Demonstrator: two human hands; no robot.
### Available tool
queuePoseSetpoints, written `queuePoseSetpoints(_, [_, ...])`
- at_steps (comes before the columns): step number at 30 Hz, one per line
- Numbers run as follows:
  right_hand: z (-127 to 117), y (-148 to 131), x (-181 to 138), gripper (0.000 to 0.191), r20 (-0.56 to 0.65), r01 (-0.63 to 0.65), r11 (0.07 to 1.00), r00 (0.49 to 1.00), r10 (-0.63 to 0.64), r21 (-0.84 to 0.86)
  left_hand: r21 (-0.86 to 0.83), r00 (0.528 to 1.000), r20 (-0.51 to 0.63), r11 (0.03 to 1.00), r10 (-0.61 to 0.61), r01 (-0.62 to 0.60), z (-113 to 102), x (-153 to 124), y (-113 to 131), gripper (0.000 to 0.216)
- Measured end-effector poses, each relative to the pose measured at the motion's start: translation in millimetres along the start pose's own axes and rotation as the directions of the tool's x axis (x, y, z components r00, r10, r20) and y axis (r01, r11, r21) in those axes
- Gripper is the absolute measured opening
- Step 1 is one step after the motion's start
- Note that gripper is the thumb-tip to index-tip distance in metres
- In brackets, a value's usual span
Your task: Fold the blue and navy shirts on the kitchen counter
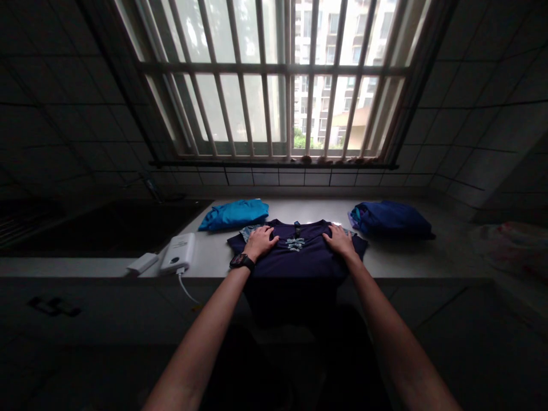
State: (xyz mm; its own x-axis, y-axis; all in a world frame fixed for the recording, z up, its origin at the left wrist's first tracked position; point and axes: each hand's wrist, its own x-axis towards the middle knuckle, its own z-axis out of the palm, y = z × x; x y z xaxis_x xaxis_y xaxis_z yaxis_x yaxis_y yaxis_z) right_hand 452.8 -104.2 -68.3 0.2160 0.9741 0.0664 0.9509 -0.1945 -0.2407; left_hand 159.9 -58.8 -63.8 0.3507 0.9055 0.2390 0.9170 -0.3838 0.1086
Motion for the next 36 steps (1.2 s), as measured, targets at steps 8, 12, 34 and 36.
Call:
queuePoseSetpoints(8, [-1.1,-0.1,-0.5,0.06,0.0,0.003,1.0,1.0,-0.003,-0.006,-0.013,1.0,-0.013,1.0,-0.008,0.007,2.5,1.7,-0.8,0.054])
queuePoseSetpoints(12, [0.4,0.9,0.9,0.06,-0.009,0.005,1.0,1.0,-0.005,-0.005,-0.006,1.0,-0.003,1.0,-0.004,0.004,2.5,3.0,-1.0,0.051])
queuePoseSetpoints(34, [2.5,4.0,0.9,0.059,-0.02,0.012,1.0,1.0,-0.012,0.008,-0.019,1.0,-0.021,1.0,0.013,-0.014,4.8,3.2,-3.6,0.051])
queuePoseSetpoints(36, [3.5,2.7,0.6,0.059,-0.02,0.013,1.0,1.0,-0.013,0.013,-0.023,1.0,-0.024,1.0,0.011,-0.012,5.5,3.4,-4.2,0.05])
